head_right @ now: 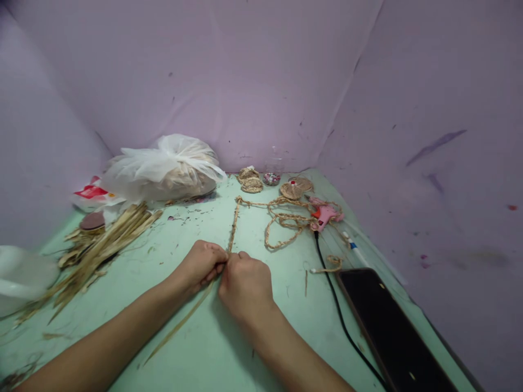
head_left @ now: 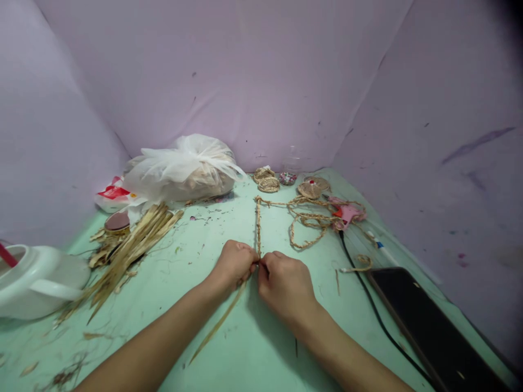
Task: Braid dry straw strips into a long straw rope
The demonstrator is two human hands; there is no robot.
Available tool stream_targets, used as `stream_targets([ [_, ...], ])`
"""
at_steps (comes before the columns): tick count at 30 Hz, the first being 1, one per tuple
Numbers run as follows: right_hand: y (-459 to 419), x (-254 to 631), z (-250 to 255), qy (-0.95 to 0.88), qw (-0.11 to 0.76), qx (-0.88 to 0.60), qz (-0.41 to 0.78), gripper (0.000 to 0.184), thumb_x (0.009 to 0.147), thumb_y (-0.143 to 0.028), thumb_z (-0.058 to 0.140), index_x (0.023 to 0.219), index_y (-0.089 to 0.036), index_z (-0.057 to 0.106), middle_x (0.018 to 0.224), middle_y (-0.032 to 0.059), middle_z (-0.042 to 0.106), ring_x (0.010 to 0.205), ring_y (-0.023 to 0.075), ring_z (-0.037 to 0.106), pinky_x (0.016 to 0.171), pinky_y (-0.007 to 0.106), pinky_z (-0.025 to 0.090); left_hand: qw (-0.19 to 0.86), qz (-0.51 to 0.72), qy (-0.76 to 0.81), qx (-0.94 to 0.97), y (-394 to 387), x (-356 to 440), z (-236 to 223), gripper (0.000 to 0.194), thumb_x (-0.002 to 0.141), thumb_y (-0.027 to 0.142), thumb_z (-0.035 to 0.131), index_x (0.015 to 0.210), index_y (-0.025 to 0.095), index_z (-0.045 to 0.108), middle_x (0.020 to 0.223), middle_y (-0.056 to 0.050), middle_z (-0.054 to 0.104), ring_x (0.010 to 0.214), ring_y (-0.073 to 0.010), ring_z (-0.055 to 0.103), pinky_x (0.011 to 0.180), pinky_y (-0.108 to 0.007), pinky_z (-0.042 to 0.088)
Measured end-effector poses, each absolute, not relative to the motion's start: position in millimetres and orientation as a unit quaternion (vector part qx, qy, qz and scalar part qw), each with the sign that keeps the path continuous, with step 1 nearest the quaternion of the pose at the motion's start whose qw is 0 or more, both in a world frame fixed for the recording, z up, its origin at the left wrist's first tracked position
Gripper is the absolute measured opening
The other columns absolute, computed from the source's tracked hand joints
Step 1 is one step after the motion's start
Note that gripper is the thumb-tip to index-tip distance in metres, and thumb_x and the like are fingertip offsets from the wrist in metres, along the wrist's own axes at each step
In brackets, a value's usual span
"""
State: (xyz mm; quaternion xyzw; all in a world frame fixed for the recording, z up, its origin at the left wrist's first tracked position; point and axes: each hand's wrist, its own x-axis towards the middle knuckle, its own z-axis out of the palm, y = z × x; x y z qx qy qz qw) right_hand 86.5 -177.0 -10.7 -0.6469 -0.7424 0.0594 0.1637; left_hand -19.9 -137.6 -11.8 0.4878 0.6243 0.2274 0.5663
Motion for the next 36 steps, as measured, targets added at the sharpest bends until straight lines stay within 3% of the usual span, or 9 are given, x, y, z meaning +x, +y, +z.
stream_targets([
  [7,-184,80,-24,-0.744,0.202,-0.637,0.029,0.021,0.075,-0.017,0.042,0.067,-0.016,0.061,0.064,0.0052,0.060,0.050,0.0124,0.050,0.048,0.026,0.021,0.626,0.228,0.574,0.477,-132,-30,-14,0.011,0.053,0.016,0.043,0.042,0.016,0.043,0.030,0.005,0.033,0.027,-0.0052,0.024,0.030,-0.020,0.014],
  [16,-194,76,-29,-0.768,0.232,-0.592,0.079,0.020,0.075,-0.018,0.042,0.076,-0.016,0.062,0.064,0.0043,0.060,0.051,0.0119,0.050,0.049,0.025,0.025,0.595,0.208,0.552,0.546,-128,-32,-15,0.009,0.050,0.011,0.045,0.041,0.014,0.042,0.036,0.004,0.035,0.036,-0.0040,0.026,0.037,-0.019,0.017],
  [21,-184,92,-19,-0.677,0.316,-0.633,0.202,0.026,0.075,-0.036,0.047,0.064,-0.018,0.061,0.059,0.0026,0.060,0.053,0.0120,0.050,0.051,0.023,0.031,0.580,0.172,0.540,0.586,-126,-39,-9,0.010,0.050,0.010,0.043,0.041,0.015,0.039,0.037,0.005,0.031,0.037,-0.0043,0.023,0.039,-0.021,0.015],
  [24,-169,98,-15,-0.557,0.390,-0.654,0.332,0.019,0.073,-0.032,0.049,0.072,-0.017,0.060,0.067,0.0038,0.062,0.060,0.0135,0.053,0.055,0.023,0.037,0.585,0.156,0.536,0.589,-126,-40,-5,0.011,0.052,0.012,0.044,0.042,0.015,0.040,0.036,0.006,0.028,0.035,-0.0042,0.021,0.039,-0.021,0.013],
  [26,-160,96,-13,-0.482,0.385,-0.619,0.486,0.014,0.070,-0.027,0.049,0.072,-0.015,0.058,0.066,0.0035,0.060,0.058,0.0125,0.053,0.053,0.023,0.039,0.593,0.158,0.527,0.588,-125,-40,-5,0.011,0.053,0.013,0.044,0.043,0.015,0.040,0.036,0.006,0.028,0.035,-0.0044,0.021,0.039,-0.022,0.013],
  [29,-154,88,-10,-0.413,0.321,-0.562,0.641,0.008,0.066,-0.018,0.048,0.062,-0.014,0.053,0.051,-0.0006,0.051,0.043,0.0079,0.044,0.042,0.020,0.033,0.591,0.168,0.518,0.595,-124,-40,-10,0.010,0.052,0.013,0.044,0.043,0.016,0.039,0.037,0.005,0.030,0.036,-0.0046,0.022,0.040,-0.022,0.014],
  [33,-151,86,-16,-0.456,0.303,-0.584,0.599,0.014,0.062,-0.015,0.050,0.049,-0.015,0.045,0.038,-0.0079,0.031,0.033,0.0025,0.021,0.035,0.019,0.014,0.573,0.169,0.508,0.620,-122,-44,-15,0.010,0.052,0.013,0.042,0.043,0.016,0.038,0.038,0.006,0.028,0.038,-0.0047,0.023,0.041,-0.021,0.016],
  [36,-150,89,-23,-0.457,0.337,-0.589,0.575,0.014,0.061,-0.019,0.052,0.049,-0.015,0.045,0.039,-0.0078,0.034,0.034,0.0022,0.020,0.037,0.020,0.013,0.522,0.155,0.508,0.668,-121,-46,-10,0.009,0.051,0.013,0.041,0.043,0.015,0.039,0.040,0.005,0.027,0.040,-0.0047,0.022,0.041,-0.021,0.016],
])
